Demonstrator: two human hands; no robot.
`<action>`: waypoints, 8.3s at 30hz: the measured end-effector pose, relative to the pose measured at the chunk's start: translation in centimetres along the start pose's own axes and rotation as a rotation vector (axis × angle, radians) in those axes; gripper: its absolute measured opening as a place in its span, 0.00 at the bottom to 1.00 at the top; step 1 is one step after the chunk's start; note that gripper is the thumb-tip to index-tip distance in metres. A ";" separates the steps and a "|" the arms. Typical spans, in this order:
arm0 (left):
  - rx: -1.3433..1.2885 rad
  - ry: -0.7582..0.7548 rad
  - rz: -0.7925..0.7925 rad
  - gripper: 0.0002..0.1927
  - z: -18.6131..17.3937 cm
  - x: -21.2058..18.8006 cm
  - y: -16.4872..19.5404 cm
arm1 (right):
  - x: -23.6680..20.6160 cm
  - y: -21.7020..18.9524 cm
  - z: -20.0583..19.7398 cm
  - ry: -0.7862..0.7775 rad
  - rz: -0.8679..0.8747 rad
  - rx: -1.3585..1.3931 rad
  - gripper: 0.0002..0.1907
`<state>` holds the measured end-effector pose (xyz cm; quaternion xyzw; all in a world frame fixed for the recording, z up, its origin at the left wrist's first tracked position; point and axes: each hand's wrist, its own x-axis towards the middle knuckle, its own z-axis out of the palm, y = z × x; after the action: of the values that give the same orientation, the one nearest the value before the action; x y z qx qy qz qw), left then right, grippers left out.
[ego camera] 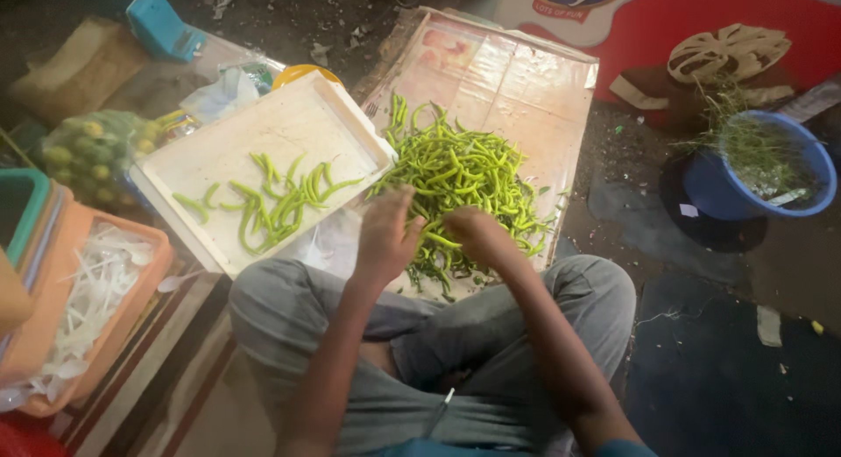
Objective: The person sits cross-legged on the floor and repeatedly picks up green chilies from a large pile, removes the stems by hand, and places the trimmed chilies into a white tray. The person handles the chilies one at a time, separating the stems and placing them on the floor.
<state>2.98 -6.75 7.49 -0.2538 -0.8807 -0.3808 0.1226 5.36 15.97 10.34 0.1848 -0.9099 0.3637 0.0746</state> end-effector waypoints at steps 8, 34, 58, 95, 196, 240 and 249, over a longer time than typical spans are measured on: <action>-0.545 -0.621 -0.596 0.16 3.9 -3.8 -3.6 | -2.4 -2.2 4.6 -0.138 -0.061 -0.216 0.07; 0.118 0.595 -0.488 0.27 -7.6 -2.8 -20.8 | 5.5 8.6 6.4 0.280 0.150 -0.504 0.09; -0.444 -0.221 -0.664 0.18 -4.6 -2.2 0.6 | 1.5 3.8 3.6 0.127 0.110 -0.382 0.11; -0.747 -0.482 -0.367 0.21 -0.2 -2.2 0.4 | 1.7 -1.8 0.0 -0.330 0.288 0.774 0.09; 0.443 0.327 -0.406 0.39 -13.2 0.6 -13.0 | 6.0 3.2 12.8 -0.104 0.241 -0.341 0.16; -0.169 -0.287 -0.626 0.15 -2.6 -0.5 -10.8 | 5.2 -2.5 11.5 -0.058 0.095 -0.161 0.10; 0.048 0.433 -0.518 0.41 -11.2 1.5 -20.9 | 5.8 1.3 11.8 -0.365 0.294 -0.411 0.14</action>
<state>-9.28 -26.59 3.00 0.0681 -0.8781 -0.4235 0.2120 -0.48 7.13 2.55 0.0945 -0.9798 0.1397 -0.1076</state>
